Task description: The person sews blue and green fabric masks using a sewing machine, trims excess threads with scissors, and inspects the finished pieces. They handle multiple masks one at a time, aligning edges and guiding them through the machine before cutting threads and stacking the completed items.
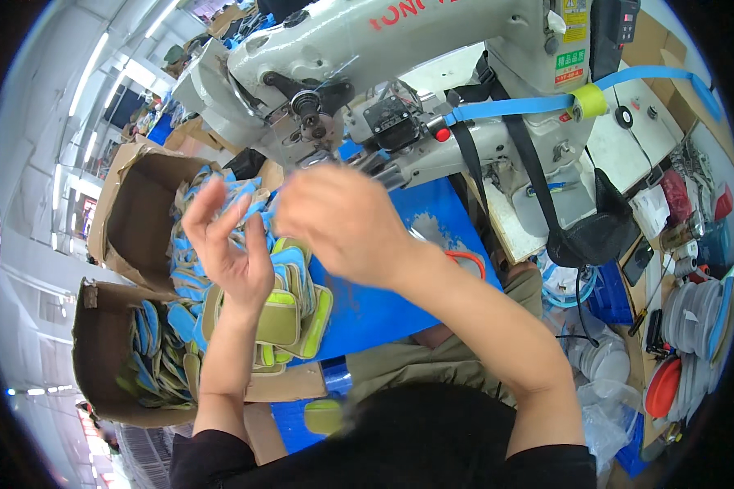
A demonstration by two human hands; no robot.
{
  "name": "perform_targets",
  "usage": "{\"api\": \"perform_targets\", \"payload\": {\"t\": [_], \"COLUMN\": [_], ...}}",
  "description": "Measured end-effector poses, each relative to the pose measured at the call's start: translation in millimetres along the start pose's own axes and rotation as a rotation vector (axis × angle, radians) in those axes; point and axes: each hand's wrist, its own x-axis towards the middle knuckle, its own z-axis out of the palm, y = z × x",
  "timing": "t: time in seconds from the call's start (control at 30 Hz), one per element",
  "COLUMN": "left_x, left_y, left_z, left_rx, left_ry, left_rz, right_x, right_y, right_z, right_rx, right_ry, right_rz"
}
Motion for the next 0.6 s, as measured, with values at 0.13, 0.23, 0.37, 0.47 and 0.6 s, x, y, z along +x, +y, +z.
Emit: {"api": "perform_targets", "payload": {"t": [0.13, 0.23, 0.37, 0.47, 0.6], "left_x": [31, 49, 82, 87, 83], "left_y": [-7, -29, -33, -24, -23], "left_z": [21, 32, 38, 50, 53], "left_rx": [0.262, 0.309, 0.237, 0.199, 0.188], "left_ry": [-0.065, -0.049, 0.075, 0.121, 0.095], "left_rz": [0.416, 0.569, 0.54, 0.465, 0.437], "right_x": [-75, -81, -64, -44, -41], "right_y": [-32, -44, -2, 24, 32], "right_z": [-1, -22, -31, -27, 1], "right_rx": [0.056, 0.052, -0.317, -0.405, -0.303], "right_ry": [-0.167, -0.204, 0.029, 0.109, 0.166], "right_rz": [0.093, 0.091, 0.011, 0.075, 0.19]}}
